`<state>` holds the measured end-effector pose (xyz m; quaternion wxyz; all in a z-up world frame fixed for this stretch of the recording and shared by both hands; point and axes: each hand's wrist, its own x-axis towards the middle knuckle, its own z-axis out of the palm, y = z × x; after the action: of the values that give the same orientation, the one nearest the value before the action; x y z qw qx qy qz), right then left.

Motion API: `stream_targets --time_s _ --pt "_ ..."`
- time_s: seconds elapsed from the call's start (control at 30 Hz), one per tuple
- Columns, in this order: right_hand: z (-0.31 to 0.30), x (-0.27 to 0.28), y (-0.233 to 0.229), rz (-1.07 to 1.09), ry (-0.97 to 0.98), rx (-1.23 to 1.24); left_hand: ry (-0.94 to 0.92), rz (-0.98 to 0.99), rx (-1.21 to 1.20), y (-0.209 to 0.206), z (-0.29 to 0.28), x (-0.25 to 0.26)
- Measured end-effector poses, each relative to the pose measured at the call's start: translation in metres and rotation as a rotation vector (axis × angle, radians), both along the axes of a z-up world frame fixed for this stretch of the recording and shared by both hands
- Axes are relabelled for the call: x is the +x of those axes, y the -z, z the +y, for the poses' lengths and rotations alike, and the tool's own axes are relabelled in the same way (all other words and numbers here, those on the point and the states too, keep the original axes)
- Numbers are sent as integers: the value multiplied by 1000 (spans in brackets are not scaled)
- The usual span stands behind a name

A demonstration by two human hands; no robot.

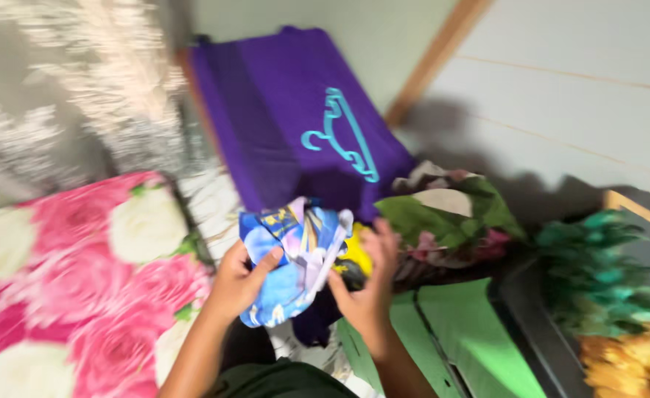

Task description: The person picks up a pink pillow and a blue floral cloth. They proceed to wrap the cloth around the pillow, adjusting and tucking the fabric to cover the pillow completely. The person then moves the wrapped pillow to a nearby purple surface.

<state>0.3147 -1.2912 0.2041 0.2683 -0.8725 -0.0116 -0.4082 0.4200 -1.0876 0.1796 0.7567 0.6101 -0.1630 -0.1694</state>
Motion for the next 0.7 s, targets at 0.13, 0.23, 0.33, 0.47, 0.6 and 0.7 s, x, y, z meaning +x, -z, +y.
stream_targets --time_s 0.13,0.23,0.33,0.47,0.6,0.7 --pt "33 -20 12 259 -357 136 -32 53 66 7 60 -78" --pt "62 -19 29 494 -707 196 -150 -229 123 18 106 -128" --pt "99 -22 31 472 -862 416 -259 -473 179 23 136 -180" --pt "121 -51 40 425 -945 403 -567 -314 465 58 137 -241" --pt "135 -67 47 315 -1090 369 -869 -173 699 56 174 -286" --pt "147 -74 69 704 -1158 375 -1130 -150 838 34 196 -341"
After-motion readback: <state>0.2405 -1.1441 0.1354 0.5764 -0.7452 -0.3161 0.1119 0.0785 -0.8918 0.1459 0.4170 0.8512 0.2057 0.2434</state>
